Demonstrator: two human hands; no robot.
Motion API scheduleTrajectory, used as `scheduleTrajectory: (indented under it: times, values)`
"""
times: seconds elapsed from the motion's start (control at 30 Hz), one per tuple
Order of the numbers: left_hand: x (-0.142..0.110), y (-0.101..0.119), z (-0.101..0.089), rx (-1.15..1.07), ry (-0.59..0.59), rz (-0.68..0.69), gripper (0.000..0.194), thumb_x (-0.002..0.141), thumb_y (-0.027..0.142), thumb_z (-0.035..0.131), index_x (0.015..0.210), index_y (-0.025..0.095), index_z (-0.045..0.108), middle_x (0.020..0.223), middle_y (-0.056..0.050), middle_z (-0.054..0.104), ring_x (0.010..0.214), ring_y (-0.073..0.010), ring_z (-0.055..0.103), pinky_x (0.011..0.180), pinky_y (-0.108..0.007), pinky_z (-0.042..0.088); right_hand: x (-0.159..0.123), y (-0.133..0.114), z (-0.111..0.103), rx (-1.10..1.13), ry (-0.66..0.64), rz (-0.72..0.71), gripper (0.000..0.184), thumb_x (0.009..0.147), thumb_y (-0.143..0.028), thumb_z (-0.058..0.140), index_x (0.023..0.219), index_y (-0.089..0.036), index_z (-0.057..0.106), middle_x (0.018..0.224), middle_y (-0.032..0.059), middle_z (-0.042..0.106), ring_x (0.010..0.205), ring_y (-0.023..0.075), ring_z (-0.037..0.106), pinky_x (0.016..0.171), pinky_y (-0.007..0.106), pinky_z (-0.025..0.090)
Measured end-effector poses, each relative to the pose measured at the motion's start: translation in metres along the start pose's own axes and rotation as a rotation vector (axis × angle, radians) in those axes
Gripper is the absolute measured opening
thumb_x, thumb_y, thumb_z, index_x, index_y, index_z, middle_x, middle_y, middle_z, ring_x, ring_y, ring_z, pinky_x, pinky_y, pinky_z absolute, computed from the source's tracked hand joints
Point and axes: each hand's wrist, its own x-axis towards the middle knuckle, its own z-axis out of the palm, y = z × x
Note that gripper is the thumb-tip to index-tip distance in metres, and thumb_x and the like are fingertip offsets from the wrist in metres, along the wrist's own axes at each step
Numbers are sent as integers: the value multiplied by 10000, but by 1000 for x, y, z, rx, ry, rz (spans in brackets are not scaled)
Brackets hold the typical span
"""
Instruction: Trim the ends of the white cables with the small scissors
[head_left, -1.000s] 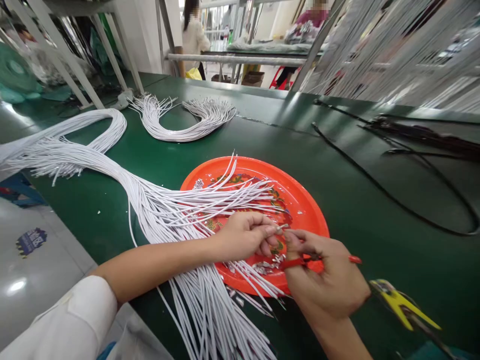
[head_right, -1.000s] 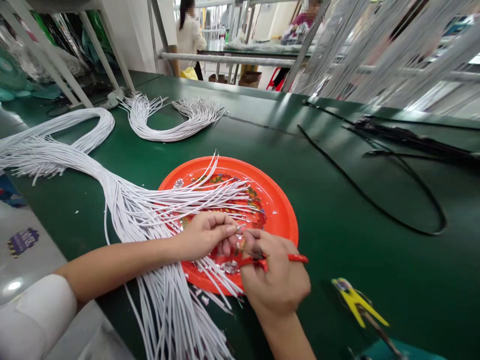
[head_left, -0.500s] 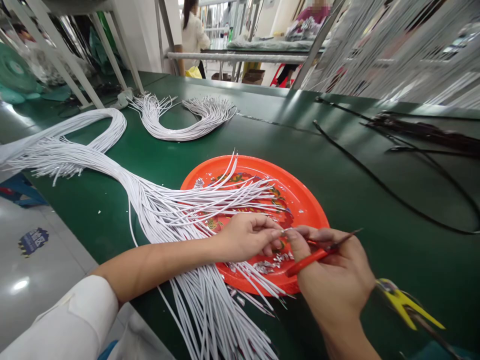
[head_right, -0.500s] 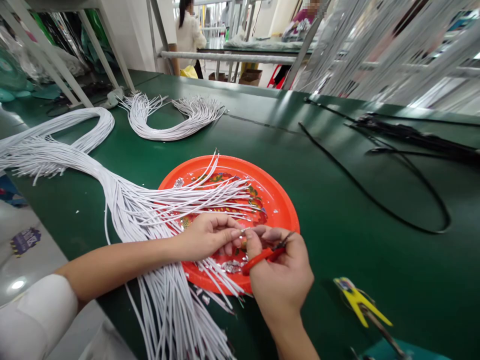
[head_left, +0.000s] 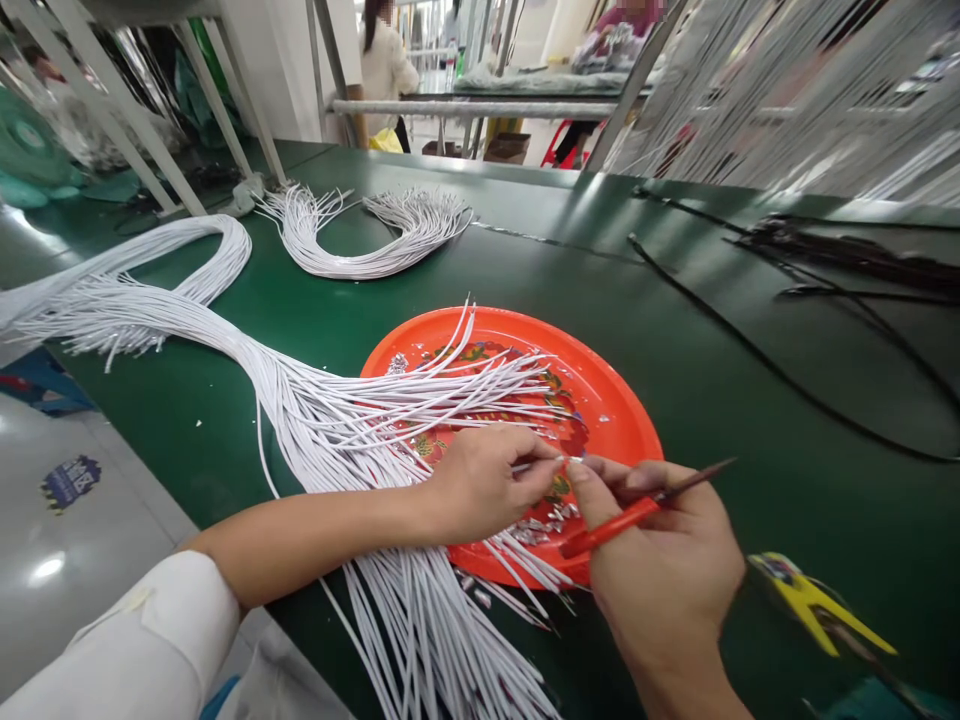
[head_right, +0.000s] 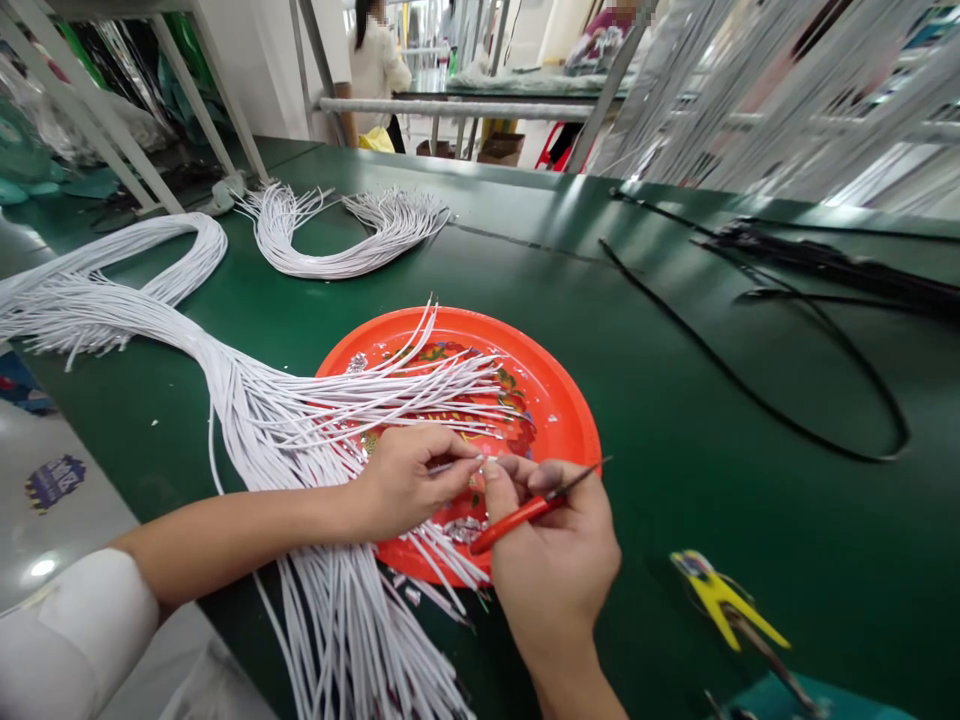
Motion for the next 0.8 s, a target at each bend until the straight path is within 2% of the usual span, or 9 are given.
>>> scheduleTrajectory:
  times: [0.17,0.23,0.3,0.4,0.5,0.63,0.8]
  values:
    - [1,0,-1,44,-34,60,172,800,207,488,765,148,646,690,-24,645,622,-105,546,626,-216,426,4,-6,-1,171,-12,152,386,518,-231,786,684,-198,439,608,-72,539,577,80,583,567,184,497]
    - [1,0,-1,-26,-55,45,170,799,205,490,788,138,647,711,-31,653,630,-105,554,634,-216,430,7,-10,-3,234,-12,202,405,484,-209,790,697,-205,445,598,-75,545,498,66,541,509,177,477]
    - [1,-1,0,-143,-83,-24,167,795,197,494,797,126,645,717,-34,653,634,-103,561,631,-213,434,11,-13,-6,229,5,190,402,489,-214,781,722,-214,455,632,-62,575,460,66,513,473,190,459]
    - [3,-3,2,-347,-123,-191,173,806,193,469,799,118,626,689,-24,634,608,-92,553,617,-211,437,18,-7,-12,70,-8,92,353,537,-275,764,753,-216,491,667,-50,581,486,75,507,490,211,452]
    - [5,-3,2,-487,-142,-315,167,817,198,456,766,114,591,649,-4,594,546,-67,508,587,-206,428,23,3,-18,-159,-130,17,310,585,-360,730,763,-203,530,645,-39,549,542,101,524,521,225,448]
    - [7,-2,-1,-550,-136,-375,148,815,207,468,759,115,569,638,14,550,518,-46,474,536,-183,406,23,8,-21,-422,-362,-6,299,612,-427,686,741,-200,540,608,-23,556,537,131,538,500,235,433]
    - [7,-2,-1,-560,-122,-400,154,814,232,482,799,115,580,644,11,546,518,-43,478,513,-168,412,15,1,-19,-598,-483,-102,221,695,-423,593,707,-214,522,547,-38,504,532,134,527,468,219,398]
